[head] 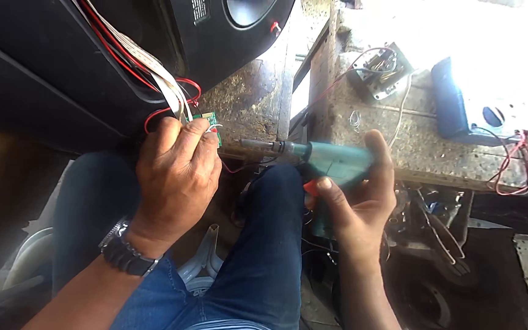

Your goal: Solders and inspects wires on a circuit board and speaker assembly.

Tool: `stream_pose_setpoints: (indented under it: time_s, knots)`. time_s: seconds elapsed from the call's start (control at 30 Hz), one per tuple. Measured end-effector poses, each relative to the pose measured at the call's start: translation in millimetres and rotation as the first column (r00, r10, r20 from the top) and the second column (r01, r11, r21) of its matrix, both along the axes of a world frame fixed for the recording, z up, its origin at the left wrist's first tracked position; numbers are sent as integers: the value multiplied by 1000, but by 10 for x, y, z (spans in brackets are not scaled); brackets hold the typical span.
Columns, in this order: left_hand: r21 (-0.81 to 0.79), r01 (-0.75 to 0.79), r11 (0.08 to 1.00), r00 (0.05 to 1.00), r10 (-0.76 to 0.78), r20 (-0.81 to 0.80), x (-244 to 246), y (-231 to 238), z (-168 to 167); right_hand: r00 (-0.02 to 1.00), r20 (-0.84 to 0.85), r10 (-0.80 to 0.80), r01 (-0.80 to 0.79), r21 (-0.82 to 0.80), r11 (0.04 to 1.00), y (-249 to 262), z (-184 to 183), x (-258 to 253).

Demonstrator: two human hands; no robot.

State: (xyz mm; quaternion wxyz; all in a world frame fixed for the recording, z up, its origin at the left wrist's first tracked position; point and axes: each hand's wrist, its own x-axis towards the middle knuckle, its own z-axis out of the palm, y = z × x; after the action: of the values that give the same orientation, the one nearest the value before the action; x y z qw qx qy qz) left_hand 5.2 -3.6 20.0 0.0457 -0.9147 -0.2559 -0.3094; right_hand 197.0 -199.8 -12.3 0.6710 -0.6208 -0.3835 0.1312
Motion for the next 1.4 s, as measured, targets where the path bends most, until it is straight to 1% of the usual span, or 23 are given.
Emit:
stream_pose_setpoints:
  time_s: [0.1,0.2,0.4,0.5,0.9,1.4]
  knots:
    - [6,-2,1000,1000,2,1,5,-2,-5,1000,15,-19,19,12,1000,77,-100,-7]
    - [12,-9,1000,1000,9,-8,8,-3,-3,998,59,-6,3,40,999,111,-165,24]
    - [14,-14,1000,1000,14,-18,5,-7,2,984,175,25,-39,80,996,151,-189,113]
    - [15,-13,1000,1000,14,-27,3,-10,7,976,214,49,-66,73,995,177,-175,142]
    - [32,-41,999,999,42,-26,42,-29,8,967,246,60,-74,45,996,187,-160,151]
    - [10,-45,999,999,45,-23,53,-44,24,963,264,47,-58,32,998,201,-148,146]
